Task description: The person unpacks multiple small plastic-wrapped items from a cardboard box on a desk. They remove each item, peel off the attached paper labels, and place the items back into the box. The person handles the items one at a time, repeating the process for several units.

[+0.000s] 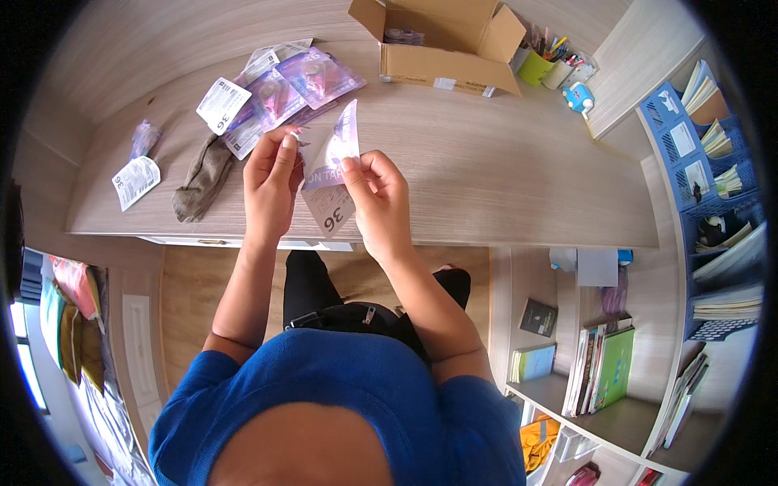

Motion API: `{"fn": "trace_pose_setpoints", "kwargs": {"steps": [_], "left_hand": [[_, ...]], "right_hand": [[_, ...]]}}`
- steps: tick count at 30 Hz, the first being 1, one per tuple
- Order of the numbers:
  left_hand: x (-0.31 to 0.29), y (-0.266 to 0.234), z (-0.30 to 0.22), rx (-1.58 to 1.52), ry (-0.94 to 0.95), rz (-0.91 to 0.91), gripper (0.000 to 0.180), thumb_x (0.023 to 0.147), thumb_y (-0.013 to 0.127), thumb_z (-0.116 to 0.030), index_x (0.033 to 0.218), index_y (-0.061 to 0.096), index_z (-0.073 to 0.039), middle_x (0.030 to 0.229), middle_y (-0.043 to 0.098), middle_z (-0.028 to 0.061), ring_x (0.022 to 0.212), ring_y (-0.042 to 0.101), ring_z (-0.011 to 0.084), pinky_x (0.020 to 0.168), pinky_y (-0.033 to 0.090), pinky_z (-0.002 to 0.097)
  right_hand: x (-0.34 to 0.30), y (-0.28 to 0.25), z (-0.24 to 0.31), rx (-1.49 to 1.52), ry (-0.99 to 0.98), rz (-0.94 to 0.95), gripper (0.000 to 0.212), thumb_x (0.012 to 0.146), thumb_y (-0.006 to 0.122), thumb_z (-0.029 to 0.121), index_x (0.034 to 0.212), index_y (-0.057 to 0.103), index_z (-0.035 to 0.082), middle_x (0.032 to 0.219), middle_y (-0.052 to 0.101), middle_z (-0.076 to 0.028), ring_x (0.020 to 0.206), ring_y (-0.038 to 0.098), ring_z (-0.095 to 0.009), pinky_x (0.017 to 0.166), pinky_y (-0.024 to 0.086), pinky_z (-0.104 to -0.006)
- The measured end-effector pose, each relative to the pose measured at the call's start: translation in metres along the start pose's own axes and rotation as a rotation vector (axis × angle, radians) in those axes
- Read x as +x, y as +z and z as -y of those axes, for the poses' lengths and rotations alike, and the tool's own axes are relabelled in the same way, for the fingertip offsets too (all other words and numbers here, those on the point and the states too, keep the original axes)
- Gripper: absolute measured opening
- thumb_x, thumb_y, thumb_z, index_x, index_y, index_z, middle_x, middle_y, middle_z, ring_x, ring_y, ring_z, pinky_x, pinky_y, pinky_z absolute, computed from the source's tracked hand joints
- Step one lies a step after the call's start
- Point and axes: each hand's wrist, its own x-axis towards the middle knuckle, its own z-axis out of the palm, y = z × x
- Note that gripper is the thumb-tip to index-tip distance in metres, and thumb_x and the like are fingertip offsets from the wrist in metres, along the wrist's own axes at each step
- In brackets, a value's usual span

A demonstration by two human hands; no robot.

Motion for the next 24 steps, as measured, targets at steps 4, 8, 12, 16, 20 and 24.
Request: {"fn": "trace_pose_setpoints", "kwargs": {"steps": [4,8,12,16,20,24], "left_hand": [[-0.002,0.002,0.003,0.153,0.068,0.116,0.017,0.094,0.050,-0.010,0.105,0.056,0.001,0.091,0.059,0.0019,0.078,0.050,0.0048,0.069,0.042,0.0193],[-0.009,0.003,0.003,0.416,0.142,0.147,0.017,0.092,0.050,-0.004,0.107,0.054,0.004,0.100,0.062,0.0092,0.087,0.060,0.0112,0.074,0.048,0.0239],[-0.010,0.000,0.005,0.359,0.040,0.173,0.022,0.090,0.050,0.001,0.110,0.050,0.008,0.101,0.062,0.0156,0.089,0.064,0.0166,0.076,0.053,0.0275],[-0.008,-0.011,0.007,0.180,-0.123,0.238,0.023,0.088,0.051,0.003,0.109,0.048,0.012,0.099,0.062,0.0187,0.088,0.064,0.0202,0.079,0.055,0.0302],[-0.005,-0.015,0.004,0.152,-0.225,0.262,0.022,0.087,0.052,0.003,0.108,0.050,0.010,0.098,0.062,0.0166,0.088,0.063,0.0197,0.079,0.055,0.0317],[-0.007,-0.017,0.012,0.156,-0.198,0.241,0.022,0.085,0.055,0.002,0.105,0.049,0.011,0.092,0.062,0.0163,0.079,0.065,0.0202,0.071,0.056,0.0300]], "right_hand": [[-0.003,0.001,0.006,-0.298,-0.169,-0.006,0.019,0.091,0.056,0.013,0.077,0.049,0.002,0.060,0.043,0.005,0.055,0.034,0.001,0.046,0.026,-0.0184],[-0.003,0.002,0.005,-0.523,-0.420,-0.053,0.007,0.087,0.054,0.002,0.083,0.050,-0.001,0.080,0.059,-0.010,0.068,0.056,-0.015,0.059,0.044,-0.0267],[-0.002,0.001,0.013,-0.644,-0.592,0.046,0.006,0.084,0.053,-0.004,0.089,0.050,-0.002,0.097,0.060,-0.017,0.083,0.060,-0.033,0.070,0.048,-0.0347],[-0.004,-0.001,0.017,-0.679,-0.580,0.165,0.007,0.083,0.052,-0.004,0.089,0.049,-0.001,0.098,0.060,-0.018,0.086,0.059,-0.036,0.072,0.049,-0.0357],[-0.001,-0.006,0.009,-0.596,-0.526,0.210,0.009,0.084,0.051,-0.003,0.093,0.052,-0.002,0.098,0.061,-0.018,0.086,0.061,-0.035,0.071,0.050,-0.0363],[-0.003,-0.004,0.005,-0.560,-0.494,0.203,0.013,0.086,0.050,-0.001,0.098,0.054,-0.003,0.097,0.061,-0.018,0.085,0.062,-0.034,0.069,0.050,-0.0358]]}}
